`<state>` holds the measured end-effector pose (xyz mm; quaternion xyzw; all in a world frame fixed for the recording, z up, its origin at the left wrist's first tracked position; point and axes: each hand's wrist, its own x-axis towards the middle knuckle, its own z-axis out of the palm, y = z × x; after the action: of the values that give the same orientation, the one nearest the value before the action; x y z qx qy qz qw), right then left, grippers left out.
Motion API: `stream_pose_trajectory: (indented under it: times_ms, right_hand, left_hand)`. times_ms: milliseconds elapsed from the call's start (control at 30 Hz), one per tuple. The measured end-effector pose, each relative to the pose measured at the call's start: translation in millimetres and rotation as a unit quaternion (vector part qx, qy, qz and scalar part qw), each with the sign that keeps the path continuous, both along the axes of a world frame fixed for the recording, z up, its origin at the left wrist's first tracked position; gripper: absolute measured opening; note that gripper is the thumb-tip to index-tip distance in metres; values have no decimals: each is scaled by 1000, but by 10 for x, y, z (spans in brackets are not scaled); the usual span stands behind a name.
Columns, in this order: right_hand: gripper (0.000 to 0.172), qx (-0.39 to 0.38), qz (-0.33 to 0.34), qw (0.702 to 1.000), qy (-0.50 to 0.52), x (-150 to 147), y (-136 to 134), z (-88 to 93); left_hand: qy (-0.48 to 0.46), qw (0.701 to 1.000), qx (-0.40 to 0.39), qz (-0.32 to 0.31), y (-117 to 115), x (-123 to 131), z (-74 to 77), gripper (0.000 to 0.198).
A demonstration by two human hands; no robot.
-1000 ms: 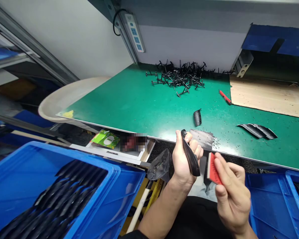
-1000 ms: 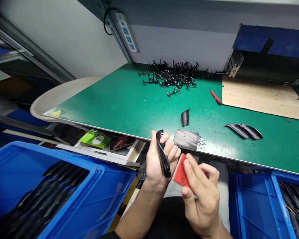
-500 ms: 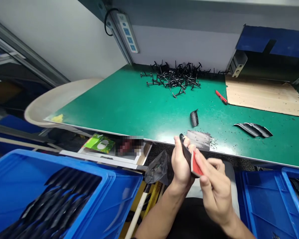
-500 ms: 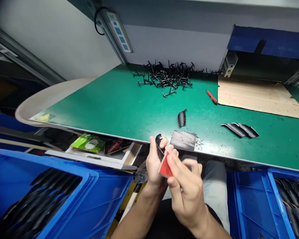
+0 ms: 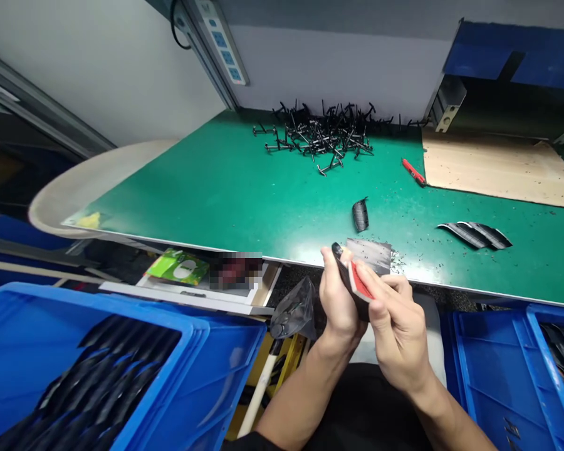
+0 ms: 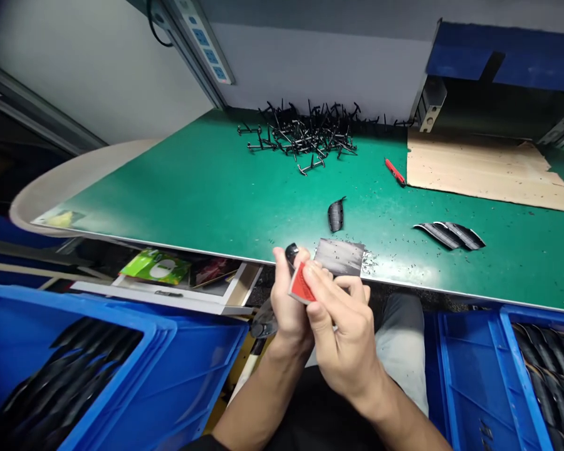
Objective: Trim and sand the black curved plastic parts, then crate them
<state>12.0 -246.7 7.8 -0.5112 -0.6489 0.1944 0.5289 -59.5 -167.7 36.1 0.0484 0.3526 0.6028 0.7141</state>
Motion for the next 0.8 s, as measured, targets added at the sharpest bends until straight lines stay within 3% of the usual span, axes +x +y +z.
stream_pose_trajectory:
  times_ms: [133,267,367,467,567,633,667,700,767,800]
  right_hand:
    - [40,-30,24,999,4,100,-179,2]
    - [41,-12,-106,994,24,367,-253,-12]
    - [42,11,-192,981,-30,578,-36,-71]
    - [42,7,-233,963,-133,708,314,-199]
    - [46,-62,-212,940,-262,783,595,-305]
    - [47,-99,-198,921,-321,882,660,-309]
    - [46,-105,-206,914,-334,965,649,-287]
    - [45,-106,-227,908,-337,1075,611,-252]
    - [42,-110,-294,892,-325,1366,474,-153]
    - [41,-127,-326,882,-316,1534,389,-98]
  left_hand:
    - [-42,999,20,12,71,-49,16,51]
    - [-90,993,66,-31,90,-103,72,49]
    - [-103,991,72,-55,37,-113,135,48]
    - [-89,991,81,-58,15,-130,143,42]
    - [1,993,109,-47,155,-204,53,30]
    - [175,972,153,-30,373,-283,-39,23]
    - [314,931,181,-41,513,-320,-83,20]
    - [466,858,206,-69,666,-345,-122,17]
    - [699,661,230,-148,974,-335,-180,18]
    - [761,579,230,-182,1113,-296,-200,20]
